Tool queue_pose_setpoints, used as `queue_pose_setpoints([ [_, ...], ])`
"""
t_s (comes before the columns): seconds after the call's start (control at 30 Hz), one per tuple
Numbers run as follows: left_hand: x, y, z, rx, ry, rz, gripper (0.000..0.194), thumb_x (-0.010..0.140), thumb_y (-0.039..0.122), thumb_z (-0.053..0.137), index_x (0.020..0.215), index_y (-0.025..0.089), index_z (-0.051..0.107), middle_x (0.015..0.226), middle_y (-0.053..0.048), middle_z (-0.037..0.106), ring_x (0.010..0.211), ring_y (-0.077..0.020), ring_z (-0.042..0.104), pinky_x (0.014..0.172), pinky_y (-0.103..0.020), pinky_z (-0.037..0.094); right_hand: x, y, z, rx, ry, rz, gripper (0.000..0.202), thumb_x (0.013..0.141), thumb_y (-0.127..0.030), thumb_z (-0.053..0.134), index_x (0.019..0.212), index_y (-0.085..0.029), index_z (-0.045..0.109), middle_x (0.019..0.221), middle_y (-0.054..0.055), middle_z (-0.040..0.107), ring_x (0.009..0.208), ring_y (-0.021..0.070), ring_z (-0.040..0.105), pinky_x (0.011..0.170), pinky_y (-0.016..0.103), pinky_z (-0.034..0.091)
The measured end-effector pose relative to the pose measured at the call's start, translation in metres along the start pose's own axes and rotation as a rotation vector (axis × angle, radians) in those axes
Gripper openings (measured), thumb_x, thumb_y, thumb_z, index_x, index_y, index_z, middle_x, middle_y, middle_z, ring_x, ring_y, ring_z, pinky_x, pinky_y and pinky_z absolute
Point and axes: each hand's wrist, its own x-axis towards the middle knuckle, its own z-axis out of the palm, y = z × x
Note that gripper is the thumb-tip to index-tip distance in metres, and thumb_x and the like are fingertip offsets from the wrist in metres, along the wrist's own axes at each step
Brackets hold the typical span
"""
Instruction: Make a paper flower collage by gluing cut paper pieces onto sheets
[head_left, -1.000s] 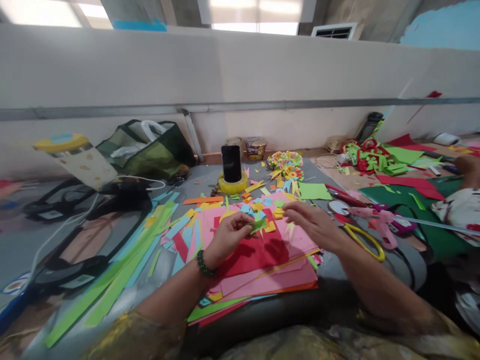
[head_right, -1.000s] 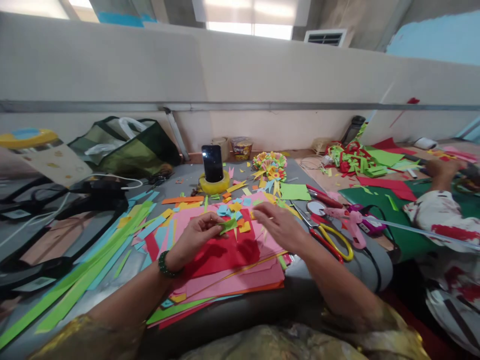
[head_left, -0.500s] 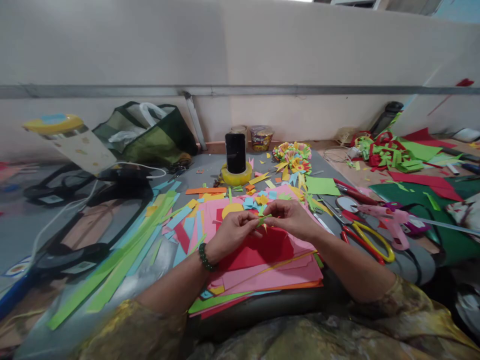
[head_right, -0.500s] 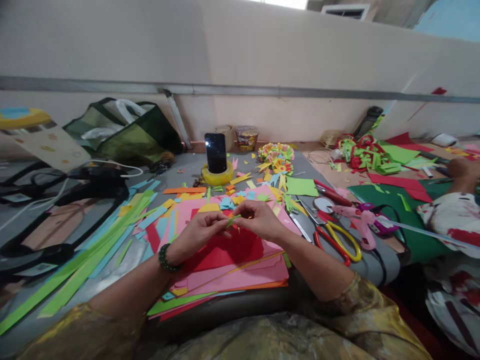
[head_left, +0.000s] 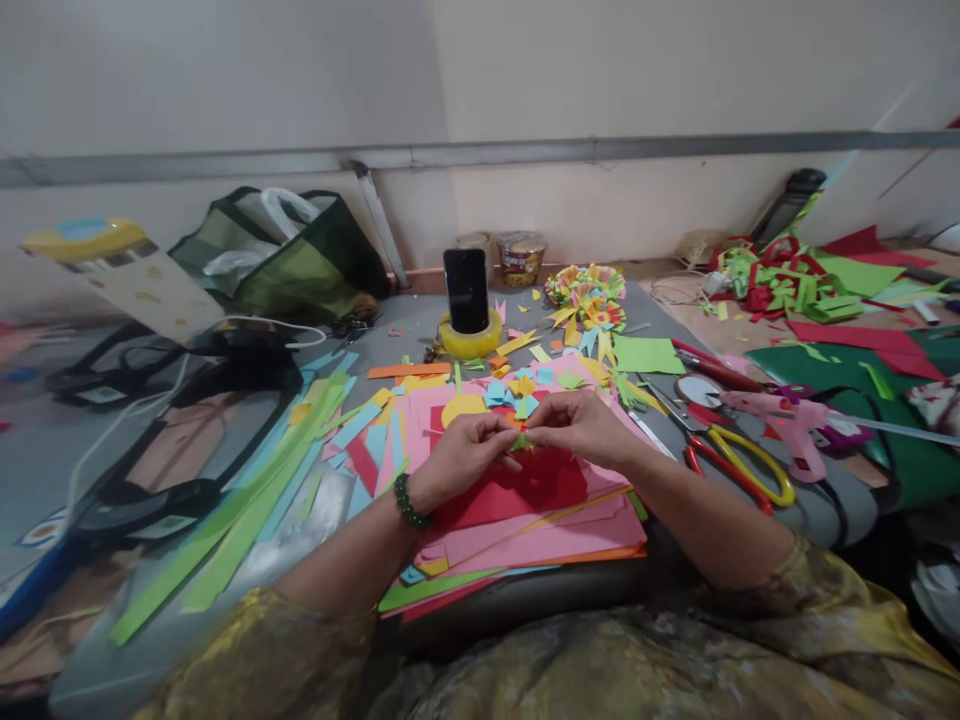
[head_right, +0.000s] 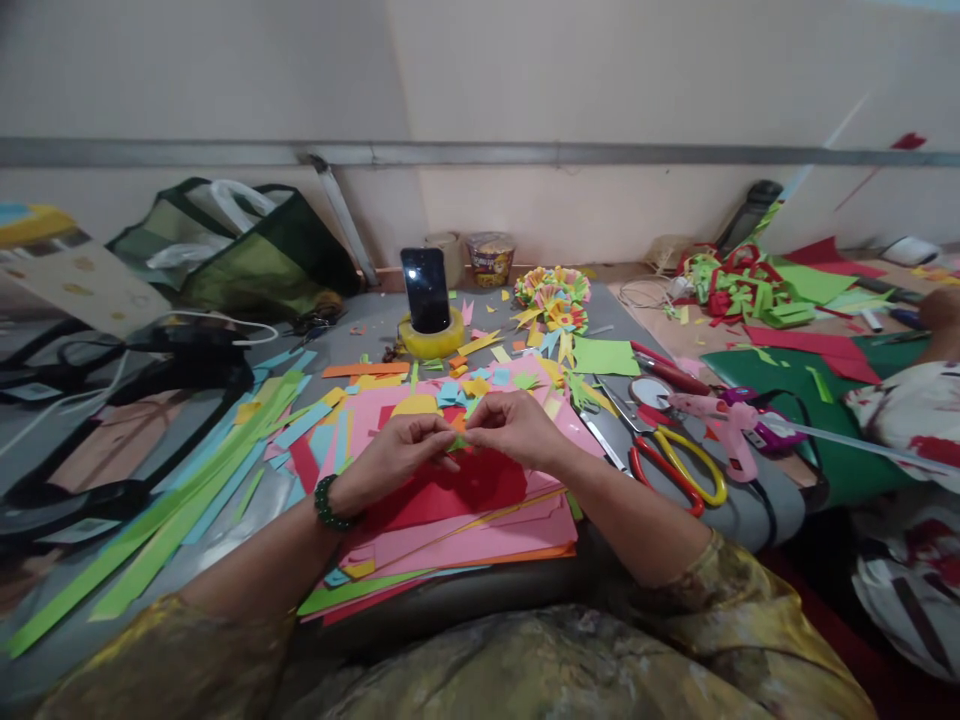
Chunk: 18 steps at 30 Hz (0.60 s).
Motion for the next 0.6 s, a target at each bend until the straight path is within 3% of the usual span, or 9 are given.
queue_pose_setpoints([
  [0.3, -0.0006, 0.0008, -0.0002, 0.003, -0.008, -0.028, 0.039, 0.074, 0.050, 0.074, 0.067, 0.016, 0.058, 0.061, 0.002, 0.061, 0.060, -0.0173, 0.072, 0.050, -0.019, 0.049, 0.0007, 0.0004, 0.0004, 0.063, 0.023, 0.046, 0.024, 0.052, -0.030, 0.084, 0.063, -0.018, 0.066, 0.057, -0.002, 0.067, 0.056, 0.0133, 0.065, 0.058, 0.026, 0.053],
  [0.6, 0.0008, -0.0021, -0.0006, 0.047, -0.051, 0.006, 0.035, 0.075, 0.048, 0.074, 0.070, 0.016, 0.061, 0.062, 0.000, 0.063, 0.059, -0.0166, 0.070, 0.053, -0.021, 0.049, -0.0028, 0.0024, 0.0010, 0.018, -0.037, 0.037, 0.022, 0.060, -0.032, 0.080, 0.068, -0.018, 0.065, 0.060, -0.002, 0.066, 0.058, 0.0141, 0.064, 0.057, 0.026, 0.050],
])
